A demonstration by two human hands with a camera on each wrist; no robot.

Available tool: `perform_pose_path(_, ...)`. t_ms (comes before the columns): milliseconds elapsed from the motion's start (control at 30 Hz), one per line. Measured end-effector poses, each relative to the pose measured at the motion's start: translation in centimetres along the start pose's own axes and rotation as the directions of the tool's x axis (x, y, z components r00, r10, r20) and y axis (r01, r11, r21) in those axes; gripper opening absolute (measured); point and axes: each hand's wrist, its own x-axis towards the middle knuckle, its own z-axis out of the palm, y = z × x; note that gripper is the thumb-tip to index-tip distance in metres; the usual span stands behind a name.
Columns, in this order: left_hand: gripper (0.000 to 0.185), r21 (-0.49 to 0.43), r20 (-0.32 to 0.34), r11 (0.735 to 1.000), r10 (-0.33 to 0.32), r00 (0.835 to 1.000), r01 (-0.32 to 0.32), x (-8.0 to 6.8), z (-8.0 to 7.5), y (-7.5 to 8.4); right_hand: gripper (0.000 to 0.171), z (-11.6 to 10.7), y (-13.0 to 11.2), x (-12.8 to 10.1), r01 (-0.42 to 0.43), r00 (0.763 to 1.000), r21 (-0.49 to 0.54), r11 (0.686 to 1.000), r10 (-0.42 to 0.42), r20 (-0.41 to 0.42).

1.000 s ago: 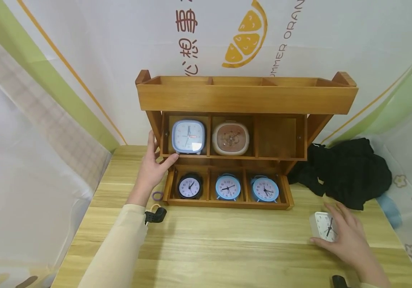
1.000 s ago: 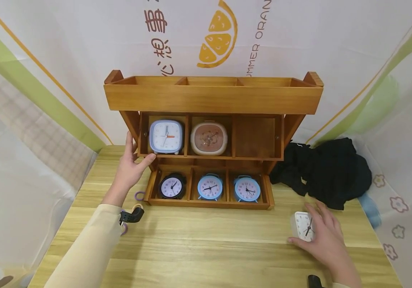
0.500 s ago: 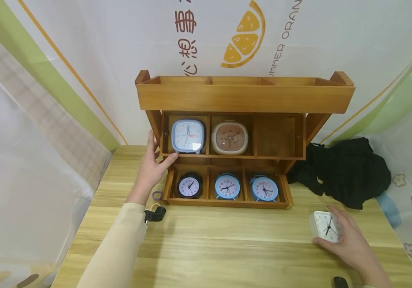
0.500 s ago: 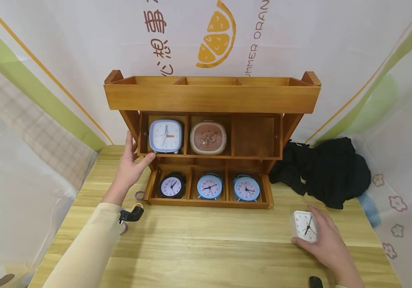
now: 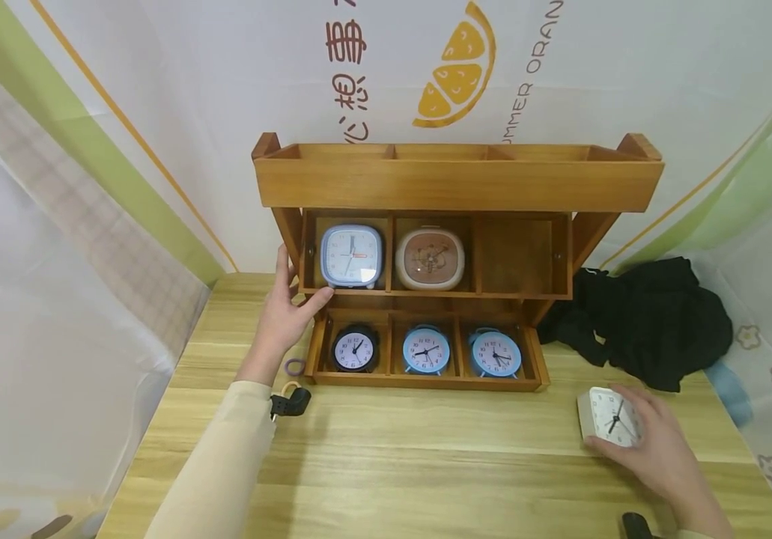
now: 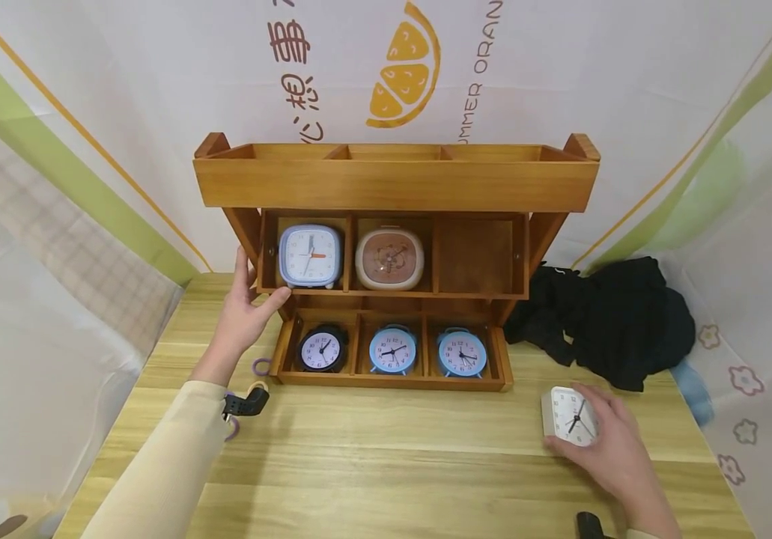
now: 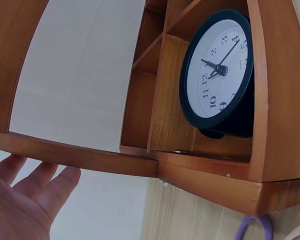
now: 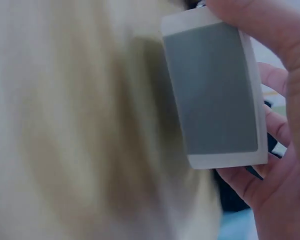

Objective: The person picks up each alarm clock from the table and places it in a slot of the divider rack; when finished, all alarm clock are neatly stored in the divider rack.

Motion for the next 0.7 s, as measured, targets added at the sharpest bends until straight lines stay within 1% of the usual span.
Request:
perform_pose_path(100, 0.111, 0.005, -0.002, 1.000, -0.003, 1.000, 0.003, -0.1, 0.0, 0.0, 0.099, -1.0, -1.3, 0.8, 0.033, 0.998, 0.034, 0.999, -0.031, -0.064)
perform_pose_path(167, 0.111, 0.005, -0.001, 1.000, -0.002, 1.000, 0.002, -0.1, 0.0, 0.0, 0.099, -1.7, -2.2, 1.4, 0.072, 0.990, 0.054, 0.996, -0.064, -0.126)
perform_pose_path(267, 0.110, 0.005, -0.002, 1.000, 0.002, 1.000, -0.002, 0.0, 0.0, 0.0, 0.101, -2.8, -3.9, 2.5, 0.133, 0.971, 0.067, 0.989, -0.116, -0.208)
perform_pose_path(367, 0.110, 0.003, 0.000, 1.000, 0.007, 1.000, -0.007, 0.1, 0.0, 0.1, 0.104, -3.6, -5.4, 3.5, 0.196, 0.946, 0.076, 0.978, -0.168, -0.278)
perform_pose_path(500, 0.110, 0.002, 0.001, 1.000, 0.014, 1.000, -0.014, 0.1, 0.0, 0.1, 0.106, -4.6, -7.6, 4.9, 0.236, 0.926, 0.085, 0.968, -0.197, -0.321)
perform_pose_path(600, 0.110, -0.003, 0.003, 1.000, 0.010, 1.000, -0.010, 0.0, 0.0, 0.1, 0.106, -5.3, -9.3, 5.9, 0.244, 0.923, 0.087, 0.966, -0.204, -0.327)
perform_pose_path(700, 0.111, -0.004, 0.001, 1.000, 0.004, 1.000, -0.004, -0.1, 0.0, 0.1, 0.107, -5.8, -10.7, 7.0, 0.277, 0.913, 0.082, 0.957, -0.236, -0.334)
